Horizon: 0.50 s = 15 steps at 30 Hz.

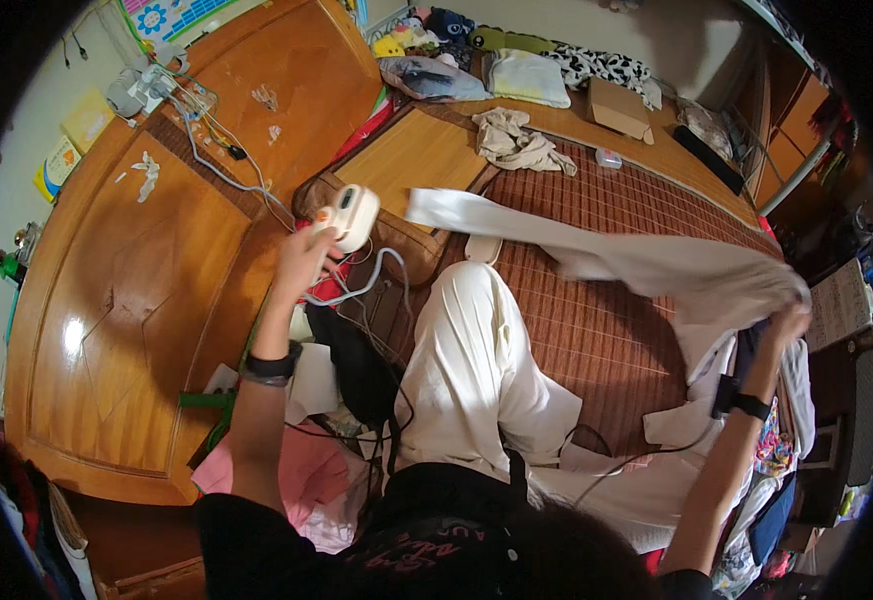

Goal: The person irons a white long-sleeved shirt on a flat surface using a handheld iron. The person smooths the fabric by hand and glides the iron over the sleeves and torso before turning the garment over to iron the other side.

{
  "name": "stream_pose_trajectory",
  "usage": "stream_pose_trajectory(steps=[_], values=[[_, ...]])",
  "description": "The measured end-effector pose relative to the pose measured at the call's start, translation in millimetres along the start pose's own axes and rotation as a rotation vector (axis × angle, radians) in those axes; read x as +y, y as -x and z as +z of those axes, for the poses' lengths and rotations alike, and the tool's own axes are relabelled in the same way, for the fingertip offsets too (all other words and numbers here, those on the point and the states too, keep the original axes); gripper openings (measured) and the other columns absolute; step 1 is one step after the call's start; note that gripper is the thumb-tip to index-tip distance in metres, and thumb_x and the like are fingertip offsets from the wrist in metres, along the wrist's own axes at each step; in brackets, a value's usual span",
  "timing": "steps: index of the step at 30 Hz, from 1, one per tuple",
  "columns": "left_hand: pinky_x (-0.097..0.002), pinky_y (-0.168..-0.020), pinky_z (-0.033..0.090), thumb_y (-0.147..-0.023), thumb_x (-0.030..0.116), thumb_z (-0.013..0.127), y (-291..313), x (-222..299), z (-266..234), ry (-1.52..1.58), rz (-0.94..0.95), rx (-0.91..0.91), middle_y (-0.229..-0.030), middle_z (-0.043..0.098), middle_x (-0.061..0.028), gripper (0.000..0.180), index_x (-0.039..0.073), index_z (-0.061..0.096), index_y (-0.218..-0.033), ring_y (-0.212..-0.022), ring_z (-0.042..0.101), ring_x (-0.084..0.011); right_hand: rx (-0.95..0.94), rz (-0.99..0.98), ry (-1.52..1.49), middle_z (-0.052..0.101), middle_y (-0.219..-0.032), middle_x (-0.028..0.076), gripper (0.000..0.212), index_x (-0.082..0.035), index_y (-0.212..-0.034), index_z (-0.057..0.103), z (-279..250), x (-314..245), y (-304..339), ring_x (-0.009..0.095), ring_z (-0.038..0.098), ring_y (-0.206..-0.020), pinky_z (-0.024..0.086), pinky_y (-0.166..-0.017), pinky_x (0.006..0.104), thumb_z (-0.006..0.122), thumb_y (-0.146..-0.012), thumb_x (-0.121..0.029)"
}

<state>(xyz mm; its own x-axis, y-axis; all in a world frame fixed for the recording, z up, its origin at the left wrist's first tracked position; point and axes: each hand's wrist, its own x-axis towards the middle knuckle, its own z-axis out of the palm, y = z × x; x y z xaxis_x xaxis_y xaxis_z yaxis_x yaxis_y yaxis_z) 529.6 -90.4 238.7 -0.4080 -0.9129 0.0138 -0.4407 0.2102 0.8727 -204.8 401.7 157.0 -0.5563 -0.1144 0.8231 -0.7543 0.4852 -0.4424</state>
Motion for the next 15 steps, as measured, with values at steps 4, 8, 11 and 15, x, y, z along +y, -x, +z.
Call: stream_pose_trajectory(steps=[4,8,11,15], values=[[-0.0260,-0.049,0.050,-0.096,0.032,0.054,-18.1,-11.8,58.4,0.080,-0.021,-0.162,-0.080,0.069,-0.0081,0.034,-0.001,0.062,-0.101,-0.058,0.065,-0.0139,0.176,0.061,-0.416,0.066,-0.092,0.012,0.038,0.005,-0.102,0.062,-135.3,-77.9,-93.9,0.019,0.064,-0.077,0.052,-0.064,0.0301,0.052,-0.096,-0.032],[-0.0272,-0.047,0.052,-0.095,0.029,0.055,-40.2,-27.7,115.0,0.081,-0.052,-0.264,-0.078,0.070,-0.0105,0.034,-0.005,0.061,-0.099,-0.058,0.067,-0.0163,0.274,0.081,-0.426,0.066,-0.103,0.016,0.033,0.008,-0.108,0.062,-203.4,-97.3,-113.0,0.024,0.065,-0.086,0.056,-0.074,0.0354,0.060,-0.088,-0.019],[-0.0278,-0.047,0.053,-0.094,0.029,0.058,-55.6,-18.4,188.1,-0.004,0.030,-0.361,-0.077,0.070,-0.0109,0.034,-0.005,0.061,-0.097,-0.058,0.068,-0.0164,0.196,-0.048,-0.013,0.064,-0.105,0.015,0.034,0.005,-0.113,0.059,-295.0,-22.1,-111.2,0.024,0.063,-0.094,0.054,-0.080,0.0344,0.058,-0.089,-0.020],[-0.0296,-0.048,0.053,-0.094,0.029,0.058,-61.6,3.6,220.9,-0.126,0.091,-0.446,-0.076,0.070,-0.0113,0.035,-0.006,0.061,-0.095,-0.056,0.067,-0.0164,0.295,0.439,-0.378,0.058,-0.115,0.015,0.043,0.000,-0.123,0.051,-302.6,-8.2,-47.8,0.025,0.060,-0.100,0.054,-0.074,0.0332,0.058,-0.093,-0.030]])
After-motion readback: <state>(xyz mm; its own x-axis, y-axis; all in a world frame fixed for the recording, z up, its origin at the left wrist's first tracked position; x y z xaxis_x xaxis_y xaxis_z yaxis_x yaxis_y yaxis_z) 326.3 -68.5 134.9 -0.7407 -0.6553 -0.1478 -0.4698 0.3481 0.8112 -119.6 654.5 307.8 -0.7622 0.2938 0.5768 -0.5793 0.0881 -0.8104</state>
